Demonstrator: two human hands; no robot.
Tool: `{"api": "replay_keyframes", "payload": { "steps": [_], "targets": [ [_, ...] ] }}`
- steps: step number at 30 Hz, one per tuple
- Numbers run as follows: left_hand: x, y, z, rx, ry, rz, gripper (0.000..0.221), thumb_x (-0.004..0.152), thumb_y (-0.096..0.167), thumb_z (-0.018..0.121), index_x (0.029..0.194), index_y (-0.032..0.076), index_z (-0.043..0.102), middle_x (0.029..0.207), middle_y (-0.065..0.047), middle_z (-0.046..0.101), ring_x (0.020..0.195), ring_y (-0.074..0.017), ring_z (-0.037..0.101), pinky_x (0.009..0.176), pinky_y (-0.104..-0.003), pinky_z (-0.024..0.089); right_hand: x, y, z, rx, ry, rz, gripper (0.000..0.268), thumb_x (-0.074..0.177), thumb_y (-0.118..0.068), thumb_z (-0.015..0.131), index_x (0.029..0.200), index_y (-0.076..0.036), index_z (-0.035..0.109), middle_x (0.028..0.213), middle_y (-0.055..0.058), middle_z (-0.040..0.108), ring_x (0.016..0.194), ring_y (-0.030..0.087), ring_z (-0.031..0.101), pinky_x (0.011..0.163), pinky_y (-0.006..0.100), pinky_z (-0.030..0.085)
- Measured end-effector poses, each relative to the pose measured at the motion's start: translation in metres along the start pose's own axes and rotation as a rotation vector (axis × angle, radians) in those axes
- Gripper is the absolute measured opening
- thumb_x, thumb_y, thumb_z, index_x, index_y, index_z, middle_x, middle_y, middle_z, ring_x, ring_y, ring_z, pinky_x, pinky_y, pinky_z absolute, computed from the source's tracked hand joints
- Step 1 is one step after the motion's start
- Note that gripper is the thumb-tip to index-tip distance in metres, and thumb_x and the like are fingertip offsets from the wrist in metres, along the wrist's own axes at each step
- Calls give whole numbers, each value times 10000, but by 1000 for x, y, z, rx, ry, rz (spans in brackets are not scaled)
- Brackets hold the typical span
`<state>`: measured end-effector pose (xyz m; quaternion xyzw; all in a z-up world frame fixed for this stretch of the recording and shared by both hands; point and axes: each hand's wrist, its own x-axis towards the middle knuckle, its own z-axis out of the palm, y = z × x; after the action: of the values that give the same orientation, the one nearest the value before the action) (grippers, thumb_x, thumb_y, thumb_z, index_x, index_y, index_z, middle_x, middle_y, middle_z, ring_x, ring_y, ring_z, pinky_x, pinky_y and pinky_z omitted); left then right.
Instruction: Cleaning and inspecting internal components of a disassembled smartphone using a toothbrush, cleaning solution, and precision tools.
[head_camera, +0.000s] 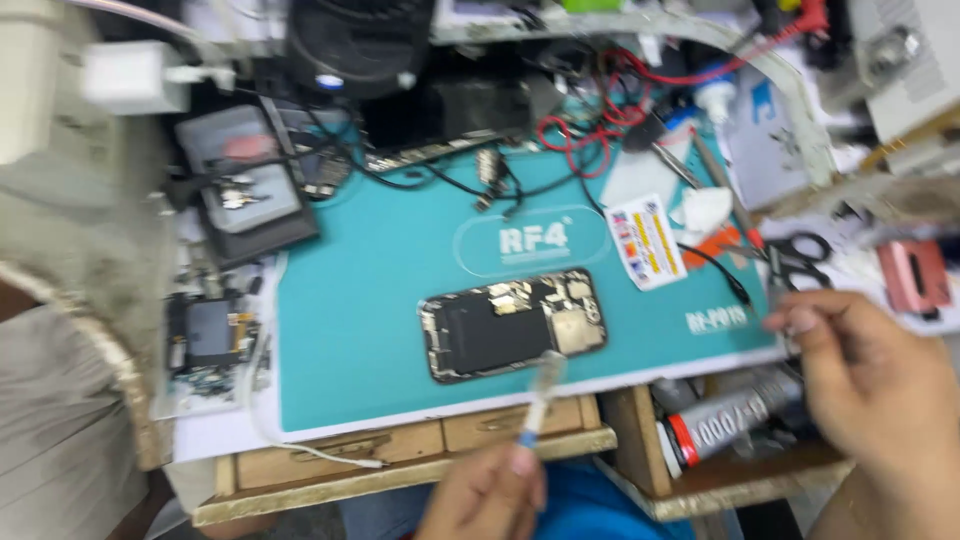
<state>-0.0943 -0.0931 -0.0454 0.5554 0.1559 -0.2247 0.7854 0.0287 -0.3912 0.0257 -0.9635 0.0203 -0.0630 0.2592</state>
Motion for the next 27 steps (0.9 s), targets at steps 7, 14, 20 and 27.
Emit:
{"api": "replay_keyframes", "payload": {
  "steps": [7, 14, 20, 27],
  "targets": [
    [-7, 19, -28, 123, 210, 9, 614, 946, 528, 506, 652, 21, 689, 417, -97, 529, 362, -216, 447, 399, -345, 320, -14, 185, -59, -169, 171, 69, 243, 1228, -83, 654, 1419, 65, 628, 1283, 226, 648, 1158, 335, 625, 973, 457, 500],
    [3, 41, -20, 249, 208, 149, 631, 966, 525, 443, 587, 63, 649, 356, -43, 530, 411, -185, 573, 529, -322, 556, -26, 118, -52, -377, -366, 489, 1069, 612, -441, 863, 1553, -162, 440, 1554, 51, 530, 1419, 280, 504, 1148, 479, 426],
    [2, 42, -20, 229, 185, 136, 597, 996, 472, 435, 647, 42, 657, 386, -65, 560, 463, -198, 588, 553, -347, 579, -32, 137, -53, -373, -309, 377, 890, 655, -364, 862, 1477, -199, 566, 1443, 7, 647, 1327, 243, 599, 1080, 413, 478],
    [-2, 36, -24, 182, 237, 65, 584, 985, 461, 453, 680, 13, 668, 381, -106, 528, 438, -217, 532, 567, -379, 588, -60, 144, -46, -206, -347, 144, 779, 584, -377, 895, 1313, -210, 678, 1444, -19, 661, 1374, 189, 586, 1200, 436, 419]
  ]
}}
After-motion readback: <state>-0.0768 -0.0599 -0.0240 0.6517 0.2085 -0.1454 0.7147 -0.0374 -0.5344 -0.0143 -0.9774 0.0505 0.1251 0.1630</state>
